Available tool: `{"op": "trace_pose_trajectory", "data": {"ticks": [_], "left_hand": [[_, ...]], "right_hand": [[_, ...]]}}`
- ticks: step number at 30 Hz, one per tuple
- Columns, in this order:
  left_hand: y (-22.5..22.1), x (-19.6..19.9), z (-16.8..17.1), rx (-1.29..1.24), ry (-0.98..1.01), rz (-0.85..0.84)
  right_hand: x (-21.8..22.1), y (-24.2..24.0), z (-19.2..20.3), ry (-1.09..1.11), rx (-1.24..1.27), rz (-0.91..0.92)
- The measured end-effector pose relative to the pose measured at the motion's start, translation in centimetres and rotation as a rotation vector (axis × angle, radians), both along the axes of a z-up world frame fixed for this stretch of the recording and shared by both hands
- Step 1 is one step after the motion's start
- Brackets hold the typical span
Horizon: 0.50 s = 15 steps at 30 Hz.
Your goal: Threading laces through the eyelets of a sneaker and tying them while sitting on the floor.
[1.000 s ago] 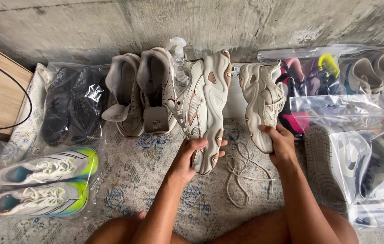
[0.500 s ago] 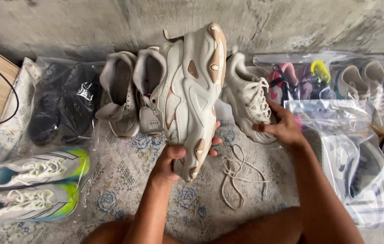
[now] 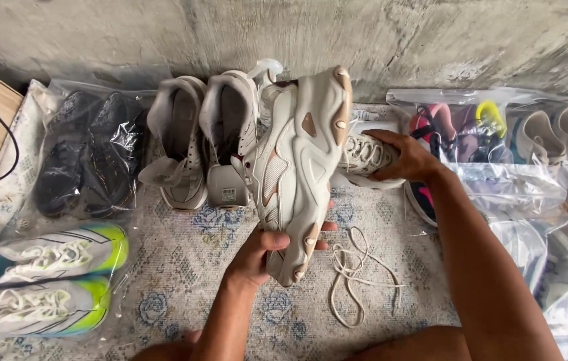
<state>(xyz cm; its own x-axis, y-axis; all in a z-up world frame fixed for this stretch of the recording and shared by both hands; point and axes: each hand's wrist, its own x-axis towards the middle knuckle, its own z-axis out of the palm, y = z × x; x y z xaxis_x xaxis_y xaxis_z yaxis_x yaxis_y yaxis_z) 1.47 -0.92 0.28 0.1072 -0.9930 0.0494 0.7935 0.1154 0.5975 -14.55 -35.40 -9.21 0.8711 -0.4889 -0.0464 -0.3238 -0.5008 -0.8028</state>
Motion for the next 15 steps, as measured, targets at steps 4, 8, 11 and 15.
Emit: {"op": "trace_pose_trajectory", "data": {"ticks": [4,8,11,15], "left_hand": [[0.0,0.0,-0.4,0.006,0.031,-0.139],[1.5,-0.3,-3.6,0.114,-0.091,-0.136],[1.3,-0.3,-2.6,0.266,-0.248,-0.158],[1.3,-0.3,-0.5,0.289,-0.384,-0.226]], "right_hand": [[0.5,-0.9,0.3,0.032,-0.042,0.031],[1.6,1.4,2.5,0.360,-0.031,-0.092],[0.6,4.2,3.8,0.116,0.168,-0.201],[-1.9,9.1,5.6,-0.347,0.514,-0.370]]}}
